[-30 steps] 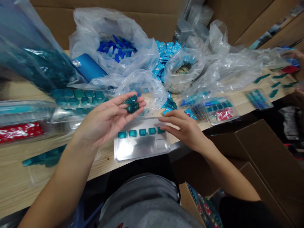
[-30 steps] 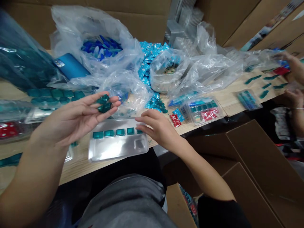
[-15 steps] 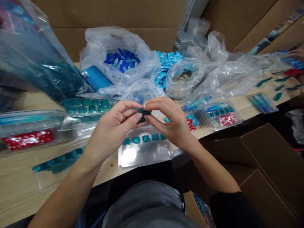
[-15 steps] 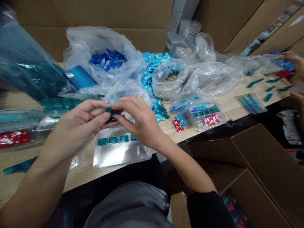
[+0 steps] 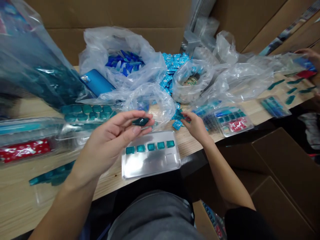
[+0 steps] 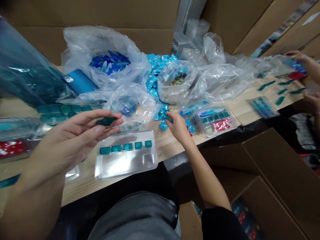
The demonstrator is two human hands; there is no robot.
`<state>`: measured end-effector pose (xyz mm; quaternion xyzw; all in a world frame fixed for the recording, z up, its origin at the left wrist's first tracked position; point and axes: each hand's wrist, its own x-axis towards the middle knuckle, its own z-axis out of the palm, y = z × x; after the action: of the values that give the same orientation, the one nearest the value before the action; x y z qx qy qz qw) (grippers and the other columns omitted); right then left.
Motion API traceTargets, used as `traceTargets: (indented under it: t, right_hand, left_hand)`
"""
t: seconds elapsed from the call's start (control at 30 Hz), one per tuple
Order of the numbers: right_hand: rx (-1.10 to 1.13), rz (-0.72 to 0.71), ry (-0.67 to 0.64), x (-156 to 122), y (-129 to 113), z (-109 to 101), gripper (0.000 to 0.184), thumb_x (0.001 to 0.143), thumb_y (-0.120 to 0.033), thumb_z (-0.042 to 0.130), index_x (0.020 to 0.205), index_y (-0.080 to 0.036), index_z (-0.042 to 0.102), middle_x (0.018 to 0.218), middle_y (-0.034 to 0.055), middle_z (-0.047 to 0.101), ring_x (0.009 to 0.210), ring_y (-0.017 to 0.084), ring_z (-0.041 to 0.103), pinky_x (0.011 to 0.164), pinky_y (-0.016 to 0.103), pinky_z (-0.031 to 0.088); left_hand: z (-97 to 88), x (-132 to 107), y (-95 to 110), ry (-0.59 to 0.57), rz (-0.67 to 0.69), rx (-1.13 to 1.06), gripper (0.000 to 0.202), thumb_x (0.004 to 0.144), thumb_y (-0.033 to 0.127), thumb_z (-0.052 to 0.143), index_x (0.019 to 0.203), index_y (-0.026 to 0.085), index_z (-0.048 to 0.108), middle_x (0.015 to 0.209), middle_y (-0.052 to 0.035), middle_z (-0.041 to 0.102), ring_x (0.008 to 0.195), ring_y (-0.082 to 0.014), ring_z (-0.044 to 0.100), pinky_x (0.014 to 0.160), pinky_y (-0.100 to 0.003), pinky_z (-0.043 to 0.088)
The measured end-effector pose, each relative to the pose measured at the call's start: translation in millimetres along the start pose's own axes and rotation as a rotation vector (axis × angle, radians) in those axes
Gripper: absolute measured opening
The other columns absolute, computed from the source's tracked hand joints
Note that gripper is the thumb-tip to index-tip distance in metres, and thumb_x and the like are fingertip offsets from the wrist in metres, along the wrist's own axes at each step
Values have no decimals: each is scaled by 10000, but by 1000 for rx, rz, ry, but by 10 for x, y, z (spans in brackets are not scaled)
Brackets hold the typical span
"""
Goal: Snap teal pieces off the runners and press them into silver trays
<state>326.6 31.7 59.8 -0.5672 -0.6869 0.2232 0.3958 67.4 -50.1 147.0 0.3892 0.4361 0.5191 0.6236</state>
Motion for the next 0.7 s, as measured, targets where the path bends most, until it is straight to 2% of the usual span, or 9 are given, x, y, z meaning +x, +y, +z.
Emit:
traceTargets:
  t: [0.07, 0.13, 0.2, 0.27, 0.33, 0.43, 0.5, 0.6, 0.7]
  right_hand:
    - [52, -35, 36, -91, -161, 1, 120, 765, -149, 672, 874, -167, 719, 865, 56, 708, 817, 182, 648, 832, 402, 531]
    - [240, -70, 27, -229, -504, -32, 137, 848, -201, 631, 954, -181, 716, 952, 64, 720, 875, 174, 668, 866, 389, 538]
    - [537, -9, -141, -376, -889, -71, 157, 879, -261, 644, 1017, -208, 699, 968, 41, 731, 865, 151, 693, 844, 343, 569]
    - [747, 18, -305, -494, -1191, -86, 227, 848, -261, 697, 1072, -233, 688, 1001, 23, 737, 875, 143, 705, 827, 314, 590]
    - [851, 23, -359, -567, -1350, -70, 231, 824, -230, 721, 1055, -241, 700, 1041, 12, 736, 903, 138, 704, 837, 297, 595]
    - [871, 58, -308, -601, -1340, -37, 170, 821, -215, 719, 990, -233, 720, 981, 3, 736, 884, 132, 698, 829, 283, 594]
    - [856, 98, -214, -598, -1220, -41, 173, 816, -237, 726, 989, -237, 718, 916, -5, 730, 815, 125, 693, 786, 276, 594]
    - [850, 167, -40, -600, -976, -87, 179, 815, -257, 722, 994, -249, 712, 866, -23, 712, 711, 103, 678, 730, 268, 587]
    - [841, 221, 69, -652, -771, -135, 166, 801, -243, 728, 966, -251, 718, 824, -39, 694, 664, 81, 662, 707, 248, 571]
  left_hand:
    - [20, -66, -37, 1, 90, 35, 221, 773, 103, 723, 930, 254, 683, 1006, -13, 733, 982, -191, 701, 850, -277, 602]
    - [61, -145, -62, 18, 183, 114, 206, 799, 96, 701, 901, 271, 663, 1005, 13, 733, 965, -166, 700, 881, -277, 585]
    - [104, -218, -84, 29, 292, 254, 204, 838, 89, 658, 897, 283, 666, 1049, 23, 725, 1012, -155, 681, 946, -279, 547]
    - [131, -270, -110, 25, 429, 419, 244, 851, 82, 641, 926, 311, 680, 1101, 32, 703, 1091, -160, 640, 1015, -297, 493]
    - [128, -303, -134, 23, 553, 571, 305, 833, 73, 662, 965, 348, 690, 1136, 42, 670, 1135, -170, 598, 1062, -313, 437]
    - [63, -362, -148, 45, 641, 690, 391, 808, 84, 698, 1060, 382, 672, 1121, 36, 641, 1105, -178, 580, 1052, -307, 411]
    - [-14, -430, -149, -30, 593, 765, 307, 839, 138, 680, 1057, 354, 669, 1037, 19, 663, 1013, -179, 607, 959, -287, 450]
    - [-141, -538, -178, -336, 351, 971, 93, 905, 305, 608, 963, 279, 676, 933, -13, 695, 863, -193, 640, 770, -282, 482]
    - [-225, -553, -235, -555, 91, 1176, 236, 967, 376, 467, 931, 230, 648, 967, -37, 682, 866, -204, 636, 735, -301, 472]
